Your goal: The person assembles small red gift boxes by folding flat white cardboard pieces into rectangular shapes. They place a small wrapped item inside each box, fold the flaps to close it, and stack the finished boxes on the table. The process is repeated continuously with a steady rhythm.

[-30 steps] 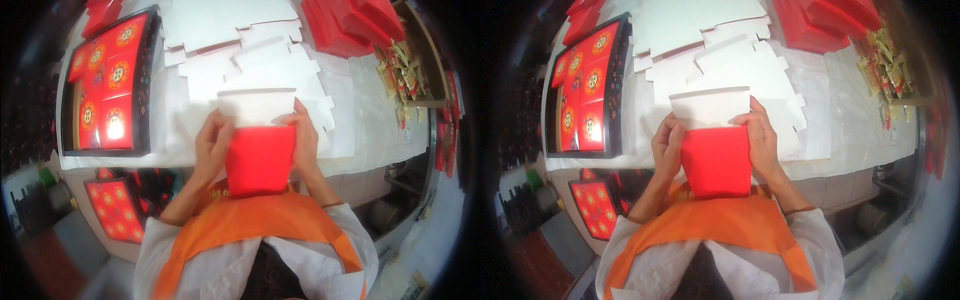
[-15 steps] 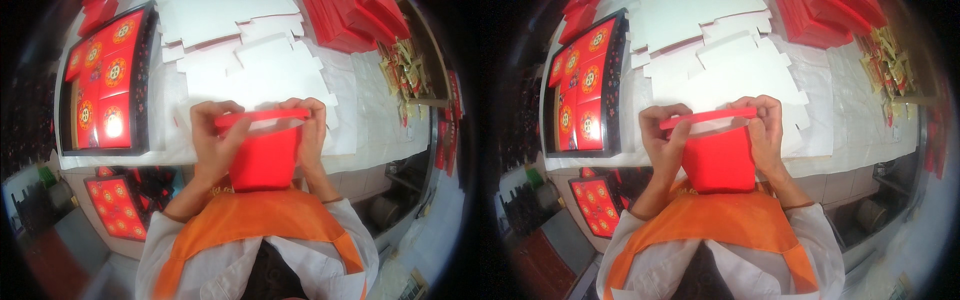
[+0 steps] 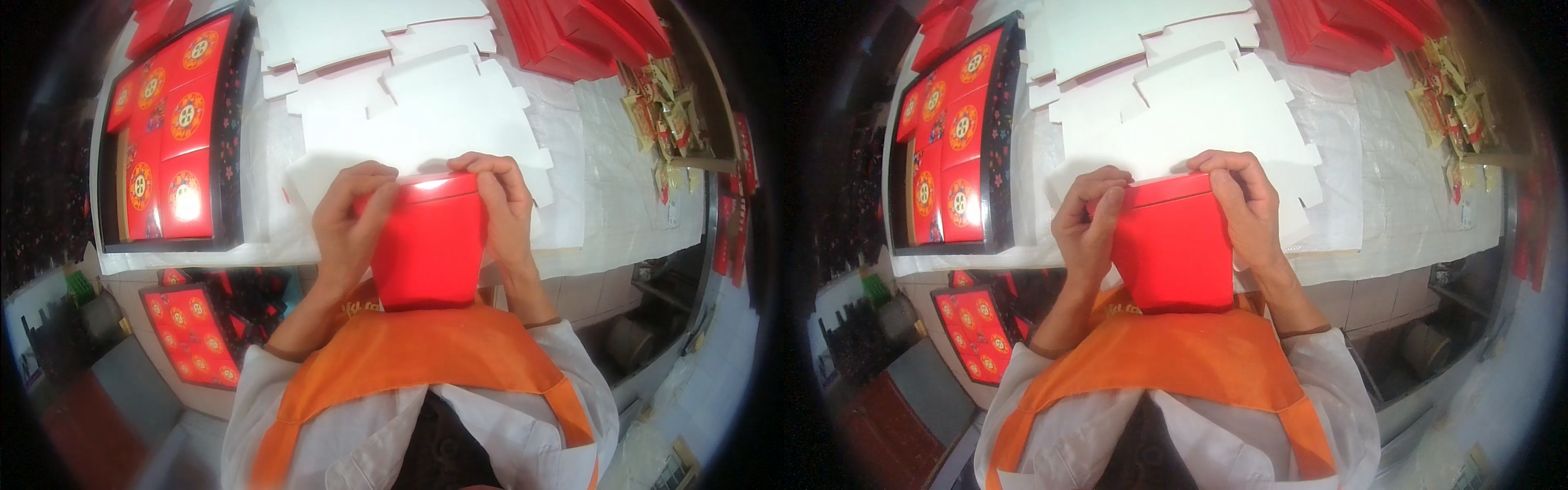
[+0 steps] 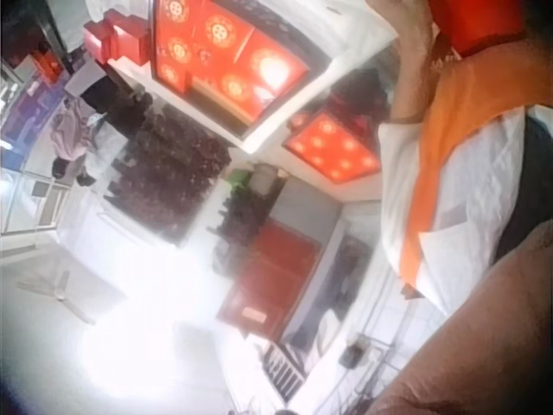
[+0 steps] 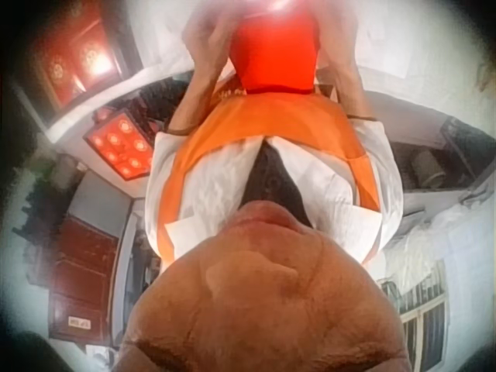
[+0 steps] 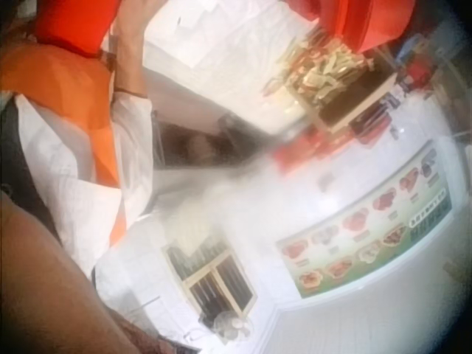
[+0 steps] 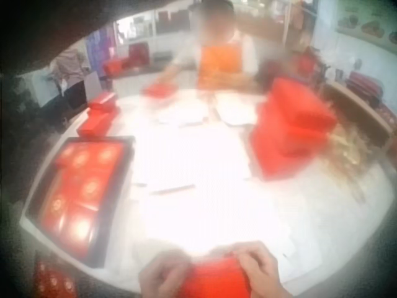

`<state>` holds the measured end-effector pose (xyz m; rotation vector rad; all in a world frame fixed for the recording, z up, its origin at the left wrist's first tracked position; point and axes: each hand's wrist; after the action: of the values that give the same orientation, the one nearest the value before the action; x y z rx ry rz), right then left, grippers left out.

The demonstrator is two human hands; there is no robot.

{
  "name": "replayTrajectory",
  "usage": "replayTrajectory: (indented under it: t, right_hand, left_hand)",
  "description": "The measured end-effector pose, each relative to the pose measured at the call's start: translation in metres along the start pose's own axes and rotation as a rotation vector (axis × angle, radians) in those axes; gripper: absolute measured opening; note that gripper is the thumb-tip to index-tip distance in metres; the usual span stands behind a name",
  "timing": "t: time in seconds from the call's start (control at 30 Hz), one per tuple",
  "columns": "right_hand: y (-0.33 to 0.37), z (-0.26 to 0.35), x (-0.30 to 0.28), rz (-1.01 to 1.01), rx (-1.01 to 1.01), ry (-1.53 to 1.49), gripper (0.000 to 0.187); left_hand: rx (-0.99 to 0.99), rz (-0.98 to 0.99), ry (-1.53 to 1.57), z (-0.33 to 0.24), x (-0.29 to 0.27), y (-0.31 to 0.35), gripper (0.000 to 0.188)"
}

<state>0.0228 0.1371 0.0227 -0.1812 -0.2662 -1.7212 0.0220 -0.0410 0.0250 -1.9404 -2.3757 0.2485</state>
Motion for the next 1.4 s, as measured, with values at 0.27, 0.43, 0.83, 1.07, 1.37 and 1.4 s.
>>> replayTrajectory:
  t: [0.27,0.43,0.83,1.07,1.37,1.4]
  right_hand:
    - [0.001,-0.004,0.001,-0.048,-0.013,-0.009,0.013]
    - [0.001,-0.005,-0.003,-0.029,-0.02,0.0,0.012]
    - [0.006,-0.016,-0.001,0.018,-0.091,0.008,0.004]
    - [-0.025,0.026,-0.001,0.252,-0.288,0.234,0.006]
    - [-0.124,0.056,-0.277,-0.705,-0.705,1.194,0.031]
    - [-0.124,0.058,-0.338,-0.824,-0.654,1.455,0.038]
  left_hand:
    - [-0.124,0.062,0.011,-0.009,0.003,-0.002,0.007]
    - [-0.081,0.046,0.023,-0.004,0.002,0.002,0.005]
    - [0.015,-0.061,-0.021,0.011,0.002,0.007,0.015]
    - [-0.052,0.776,-0.677,-0.07,0.007,-0.067,0.039]
    - [-0.156,0.101,-0.528,0.008,-0.065,-0.095,0.051]
    - [-0.203,0.098,-0.504,0.023,-0.069,-0.086,0.051]
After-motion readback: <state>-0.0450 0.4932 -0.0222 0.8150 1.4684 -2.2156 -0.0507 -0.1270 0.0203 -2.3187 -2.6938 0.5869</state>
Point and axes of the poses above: each hand's wrist, its own y-axis away from the middle knuckle, its own x-axis out of the palm, z = x × y, and after that the axes turned 10 degrees about -z, right-handed
